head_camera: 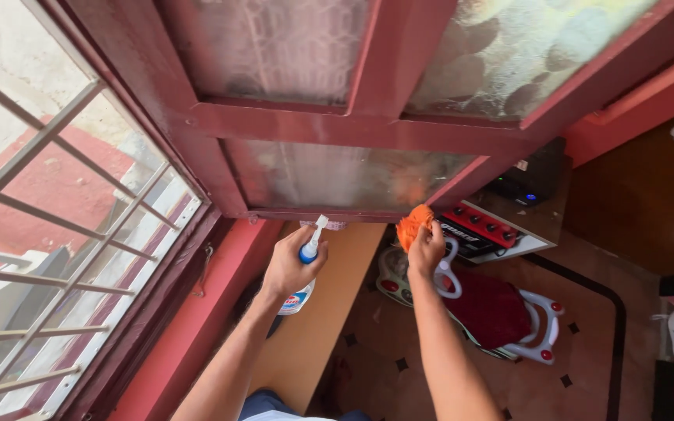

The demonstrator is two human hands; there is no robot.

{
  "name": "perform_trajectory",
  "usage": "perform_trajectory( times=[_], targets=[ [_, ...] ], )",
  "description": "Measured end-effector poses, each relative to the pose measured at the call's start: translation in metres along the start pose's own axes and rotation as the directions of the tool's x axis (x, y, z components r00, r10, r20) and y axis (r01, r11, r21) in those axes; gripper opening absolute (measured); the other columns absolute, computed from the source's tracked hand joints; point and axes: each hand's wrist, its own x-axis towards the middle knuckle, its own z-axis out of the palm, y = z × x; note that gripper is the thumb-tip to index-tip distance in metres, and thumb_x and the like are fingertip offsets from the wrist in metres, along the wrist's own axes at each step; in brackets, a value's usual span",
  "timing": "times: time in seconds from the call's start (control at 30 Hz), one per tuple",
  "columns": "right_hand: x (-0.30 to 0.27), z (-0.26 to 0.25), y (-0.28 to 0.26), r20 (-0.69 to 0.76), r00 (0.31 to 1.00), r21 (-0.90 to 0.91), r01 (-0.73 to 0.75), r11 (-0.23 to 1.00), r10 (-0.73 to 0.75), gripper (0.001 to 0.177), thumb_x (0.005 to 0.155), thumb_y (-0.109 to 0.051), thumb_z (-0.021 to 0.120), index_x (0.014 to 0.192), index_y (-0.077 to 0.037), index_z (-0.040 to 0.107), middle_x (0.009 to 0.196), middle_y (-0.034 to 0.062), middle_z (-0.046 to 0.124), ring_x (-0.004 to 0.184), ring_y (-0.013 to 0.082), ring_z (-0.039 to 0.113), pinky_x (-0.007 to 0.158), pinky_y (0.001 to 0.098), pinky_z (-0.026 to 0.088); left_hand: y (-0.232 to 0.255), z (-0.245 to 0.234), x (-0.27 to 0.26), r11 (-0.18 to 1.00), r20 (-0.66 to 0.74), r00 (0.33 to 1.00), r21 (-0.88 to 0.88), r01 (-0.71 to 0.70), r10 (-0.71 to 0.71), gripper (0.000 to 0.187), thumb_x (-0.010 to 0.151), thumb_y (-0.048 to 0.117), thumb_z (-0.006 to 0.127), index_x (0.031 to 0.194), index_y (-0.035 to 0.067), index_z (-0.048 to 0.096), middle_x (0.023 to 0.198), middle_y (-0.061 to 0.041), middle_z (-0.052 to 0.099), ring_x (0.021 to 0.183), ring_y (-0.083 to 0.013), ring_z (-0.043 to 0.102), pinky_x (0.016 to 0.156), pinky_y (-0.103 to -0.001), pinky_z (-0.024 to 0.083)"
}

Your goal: The person sprays cleaner on the glass panes of a window and wipes them with a cloth.

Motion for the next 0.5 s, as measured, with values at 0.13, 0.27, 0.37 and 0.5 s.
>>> perform_trajectory(
  times=[0.13,0.27,0.37,0.5],
  targets=[
    [0.000,0.024,-0.060,-0.056,0.988,0.530,-0.094,0.843,0.145,0.024,0.105,-0.014,0.059,0.125,0.000,0.060,0.115,0.0072,0.068,0.096,0.0147,0.065,0.073,0.0323,0.054,0.006,0.009,0.004,1.000,0.014,1.000,0.006,-0.025,0.025,0.016,0.088,0.015,0.072,0.094,0.003,0.062,0.079,-0.017,0.064,0.070,-0.0363,0.062,0.067,-0.042,0.052],
    [-0.006,0.049,-0.148,-0.134,0.986,0.609,0.162,0.777,-0.100,0.031,0.106,-0.016,0.059,0.132,0.000,0.053,0.124,0.0101,0.066,0.108,0.0156,0.066,0.088,0.0319,0.057,0.018,0.001,0.005,1.000,0.005,1.000,-0.003,-0.022,0.022,0.018,0.089,0.015,0.072,0.090,0.003,0.059,0.076,-0.016,0.061,0.067,-0.0345,0.060,0.065,-0.041,0.051],
    [-0.033,0.076,-0.219,-0.139,0.939,0.435,0.344,0.832,-0.315,0.033,0.107,-0.017,0.059,0.133,0.001,0.048,0.126,0.0153,0.061,0.110,0.0197,0.066,0.090,0.0326,0.057,0.023,-0.013,0.003,0.999,-0.022,0.999,0.006,-0.032,0.032,0.020,0.090,0.014,0.073,0.087,0.002,0.057,0.075,-0.016,0.059,0.065,-0.0333,0.058,0.064,-0.039,0.051],
    [-0.072,0.124,-0.244,-0.107,0.819,-0.002,0.566,0.824,-0.563,0.030,0.108,-0.012,0.060,0.131,0.000,0.045,0.124,0.0183,0.055,0.109,0.0303,0.062,0.092,0.0415,0.053,0.033,-0.040,-0.005,0.999,-0.068,0.998,-0.032,0.008,-0.011,0.015,0.091,0.011,0.071,0.088,0.002,0.059,0.071,-0.013,0.061,0.062,-0.0231,0.061,0.062,-0.034,0.052]
  ],
)
